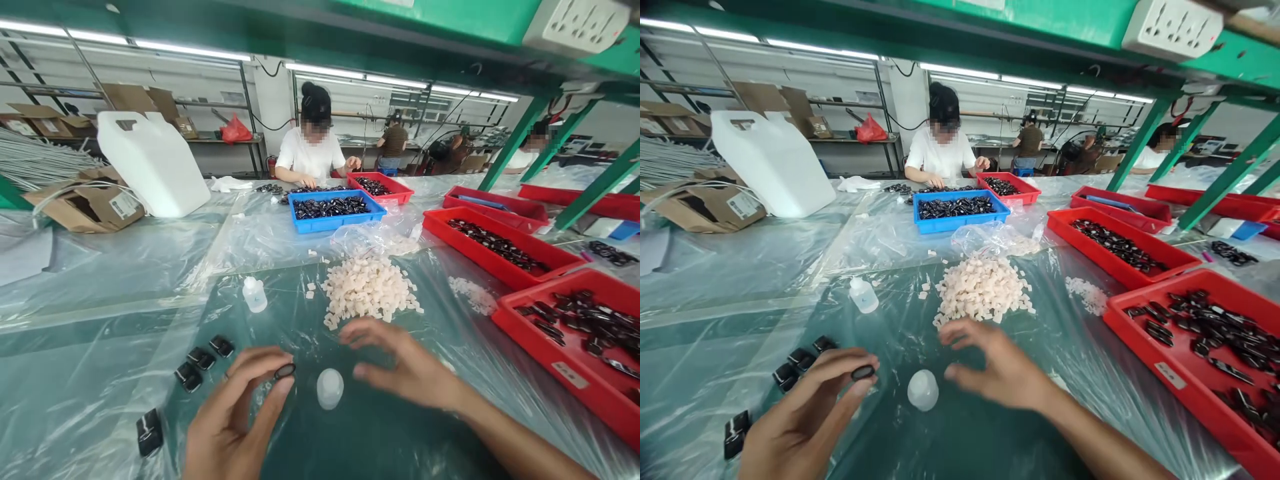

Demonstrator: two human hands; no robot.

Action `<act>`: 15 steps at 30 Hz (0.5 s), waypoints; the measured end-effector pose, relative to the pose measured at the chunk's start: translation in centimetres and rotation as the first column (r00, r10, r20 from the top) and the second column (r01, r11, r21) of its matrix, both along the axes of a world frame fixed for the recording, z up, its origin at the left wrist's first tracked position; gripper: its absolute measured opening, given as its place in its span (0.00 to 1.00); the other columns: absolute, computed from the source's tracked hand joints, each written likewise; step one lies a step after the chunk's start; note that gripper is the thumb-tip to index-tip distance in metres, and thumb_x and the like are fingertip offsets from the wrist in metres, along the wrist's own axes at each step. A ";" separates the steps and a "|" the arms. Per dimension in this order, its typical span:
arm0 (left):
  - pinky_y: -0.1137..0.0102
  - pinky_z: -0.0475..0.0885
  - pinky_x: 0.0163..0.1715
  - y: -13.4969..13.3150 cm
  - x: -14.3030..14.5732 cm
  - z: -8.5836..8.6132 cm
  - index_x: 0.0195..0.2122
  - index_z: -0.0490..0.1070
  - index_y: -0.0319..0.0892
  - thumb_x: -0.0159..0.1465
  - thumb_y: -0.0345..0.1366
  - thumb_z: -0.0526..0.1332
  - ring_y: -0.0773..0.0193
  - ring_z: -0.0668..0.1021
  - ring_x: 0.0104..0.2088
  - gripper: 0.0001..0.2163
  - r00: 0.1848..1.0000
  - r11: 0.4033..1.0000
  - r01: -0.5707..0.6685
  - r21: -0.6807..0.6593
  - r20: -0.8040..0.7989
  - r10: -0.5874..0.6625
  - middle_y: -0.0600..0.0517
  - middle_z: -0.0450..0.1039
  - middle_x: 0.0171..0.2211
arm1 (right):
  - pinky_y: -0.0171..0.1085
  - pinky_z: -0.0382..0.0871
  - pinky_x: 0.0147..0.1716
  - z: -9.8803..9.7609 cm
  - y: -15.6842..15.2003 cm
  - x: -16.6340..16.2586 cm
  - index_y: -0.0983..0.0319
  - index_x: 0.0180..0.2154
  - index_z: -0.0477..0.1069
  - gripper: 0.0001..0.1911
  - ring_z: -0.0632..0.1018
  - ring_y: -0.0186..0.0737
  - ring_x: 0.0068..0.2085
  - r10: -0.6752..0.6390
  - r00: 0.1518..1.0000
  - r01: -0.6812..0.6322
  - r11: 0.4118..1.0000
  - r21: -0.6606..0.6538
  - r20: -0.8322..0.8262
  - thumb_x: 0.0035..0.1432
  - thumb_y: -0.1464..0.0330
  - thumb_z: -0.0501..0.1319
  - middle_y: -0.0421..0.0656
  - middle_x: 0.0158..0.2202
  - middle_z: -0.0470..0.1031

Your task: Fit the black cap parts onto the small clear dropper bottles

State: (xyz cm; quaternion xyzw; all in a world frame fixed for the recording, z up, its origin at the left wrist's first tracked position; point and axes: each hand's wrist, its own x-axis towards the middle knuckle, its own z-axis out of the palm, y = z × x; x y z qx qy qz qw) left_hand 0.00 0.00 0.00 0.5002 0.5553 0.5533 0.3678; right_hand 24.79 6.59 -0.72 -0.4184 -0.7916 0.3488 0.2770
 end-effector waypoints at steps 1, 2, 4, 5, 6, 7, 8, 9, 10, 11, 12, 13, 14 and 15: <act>0.72 0.75 0.39 0.1 -0.1 0.0 0.39 0.80 0.60 0.67 0.39 0.66 0.56 0.77 0.49 0.05 1.000 1.000 0.008 0.006 -0.003 -0.008 0.57 0.75 0.47 | 0.42 0.77 0.50 0.1 0.9 1.1 0.59 0.53 0.70 0.14 0.79 0.40 0.49 -0.055 0.998 0.052 0.997 0.058 0.045 0.67 0.67 0.65 0.43 0.49 0.77; 0.72 0.75 0.41 0.2 -0.2 0.0 0.39 0.80 0.60 0.67 0.37 0.65 0.56 0.77 0.50 0.07 1.000 0.999 0.029 0.016 -0.011 -0.029 0.57 0.75 0.47 | 0.43 0.77 0.47 0.1 1.7 2.0 0.61 0.51 0.72 0.09 0.79 0.40 0.45 -0.121 0.988 0.109 0.988 0.113 0.101 0.71 0.66 0.61 0.43 0.47 0.77; 0.71 0.74 0.41 0.2 -0.3 -0.1 0.40 0.80 0.60 0.67 0.35 0.64 0.56 0.76 0.51 0.08 0.997 0.997 0.069 0.025 -0.023 -0.068 0.57 0.75 0.47 | 0.42 0.77 0.42 -0.6 3.0 3.2 0.63 0.45 0.73 0.08 0.79 0.38 0.40 -0.226 0.946 0.184 0.964 0.193 0.230 0.73 0.65 0.60 0.43 0.43 0.76; 0.71 0.73 0.41 0.2 -0.3 -0.1 0.40 0.80 0.60 0.68 0.35 0.64 0.56 0.77 0.50 0.09 0.996 0.996 0.082 0.028 -0.024 -0.082 0.57 0.76 0.47 | 0.41 0.78 0.41 -1.1 3.5 3.3 0.63 0.43 0.74 0.09 0.78 0.37 0.39 -0.259 0.921 0.198 0.955 0.221 0.292 0.72 0.64 0.61 0.43 0.42 0.76; 0.70 0.73 0.40 0.2 -0.4 0.0 0.40 0.80 0.60 0.68 0.35 0.64 0.56 0.77 0.49 0.08 0.995 0.995 0.094 0.032 -0.023 -0.093 0.57 0.76 0.46 | 0.40 0.78 0.40 -1.7 3.7 3.2 0.63 0.43 0.74 0.09 0.78 0.37 0.38 -0.280 0.895 0.203 0.948 0.244 0.348 0.72 0.64 0.62 0.43 0.42 0.76; 0.69 0.73 0.39 0.1 -0.5 0.0 0.39 0.80 0.59 0.67 0.35 0.64 0.55 0.77 0.48 0.08 0.994 0.994 0.104 0.041 -0.022 -0.103 0.56 0.76 0.45 | 0.40 0.78 0.40 -2.2 3.7 2.9 0.63 0.44 0.74 0.08 0.78 0.37 0.39 -0.300 0.868 0.203 0.942 0.268 0.396 0.72 0.64 0.62 0.43 0.43 0.76; 0.68 0.73 0.39 0.1 -0.5 0.1 0.39 0.80 0.59 0.67 0.35 0.65 0.55 0.77 0.47 0.07 0.993 0.992 0.115 0.054 -0.021 -0.114 0.56 0.76 0.44 | 0.40 0.78 0.40 -2.7 3.6 2.4 0.63 0.45 0.74 0.08 0.79 0.37 0.39 -0.321 0.840 0.203 0.934 0.294 0.438 0.72 0.65 0.62 0.43 0.44 0.76; 0.68 0.73 0.39 0.1 -0.6 0.2 0.38 0.80 0.59 0.67 0.35 0.65 0.55 0.78 0.45 0.07 0.992 0.990 0.126 0.066 -0.023 -0.125 0.55 0.77 0.42 | 0.40 0.78 0.40 -3.1 3.4 1.8 0.63 0.45 0.74 0.08 0.79 0.37 0.40 -0.341 0.811 0.202 0.926 0.320 0.475 0.72 0.65 0.62 0.44 0.45 0.76; 0.68 0.73 0.38 0.0 -0.6 0.3 0.38 0.80 0.59 0.67 0.35 0.65 0.55 0.79 0.44 0.07 0.990 0.987 0.140 0.076 -0.023 -0.138 0.55 0.77 0.41 | 0.40 0.78 0.40 -3.4 3.2 1.3 0.63 0.46 0.74 0.08 0.79 0.37 0.40 -0.361 0.782 0.199 0.917 0.345 0.508 0.72 0.65 0.62 0.44 0.46 0.76; 0.68 0.73 0.38 0.0 -0.7 0.4 0.39 0.80 0.60 0.67 0.35 0.65 0.56 0.79 0.43 0.08 0.988 0.984 0.153 0.085 -0.022 -0.152 0.56 0.77 0.41 | 0.39 0.79 0.39 -3.7 3.0 0.8 0.63 0.47 0.73 0.08 0.79 0.37 0.40 -0.377 0.754 0.194 0.910 0.366 0.538 0.72 0.65 0.62 0.44 0.46 0.76; 0.68 0.73 0.37 -0.1 -0.7 0.5 0.39 0.80 0.61 0.68 0.36 0.64 0.57 0.80 0.42 0.08 0.986 0.981 0.167 0.094 -0.022 -0.165 0.56 0.77 0.40 | 0.39 0.79 0.39 -3.9 2.9 0.5 0.63 0.47 0.73 0.08 0.79 0.37 0.39 -0.391 0.727 0.188 0.904 0.385 0.564 0.72 0.66 0.62 0.44 0.47 0.76; 0.68 0.74 0.36 -0.1 -0.7 0.5 0.39 0.80 0.62 0.68 0.36 0.63 0.57 0.81 0.41 0.09 0.984 0.979 0.179 0.103 -0.021 -0.178 0.56 0.78 0.40 | 0.39 0.79 0.39 -4.0 2.8 0.2 0.63 0.48 0.73 0.08 0.79 0.37 0.40 -0.402 0.704 0.180 0.899 0.400 0.585 0.72 0.66 0.62 0.45 0.47 0.76; 0.69 0.74 0.35 -0.1 -0.7 0.5 0.39 0.80 0.62 0.69 0.36 0.63 0.57 0.81 0.41 0.09 0.982 0.975 0.190 0.112 -0.020 -0.189 0.56 0.78 0.40 | 0.39 0.79 0.39 -4.1 2.8 0.1 0.63 0.48 0.73 0.08 0.79 0.37 0.40 -0.412 0.684 0.173 0.893 0.415 0.602 0.72 0.66 0.62 0.45 0.48 0.76; 0.69 0.74 0.34 -0.2 -0.8 0.5 0.39 0.80 0.62 0.69 0.36 0.63 0.57 0.81 0.41 0.09 0.980 0.972 0.199 0.122 -0.021 -0.198 0.56 0.79 0.40 | 0.39 0.79 0.39 -4.3 2.8 0.0 0.63 0.49 0.73 0.08 0.79 0.37 0.41 -0.421 0.667 0.167 0.888 0.428 0.615 0.71 0.66 0.63 0.45 0.49 0.76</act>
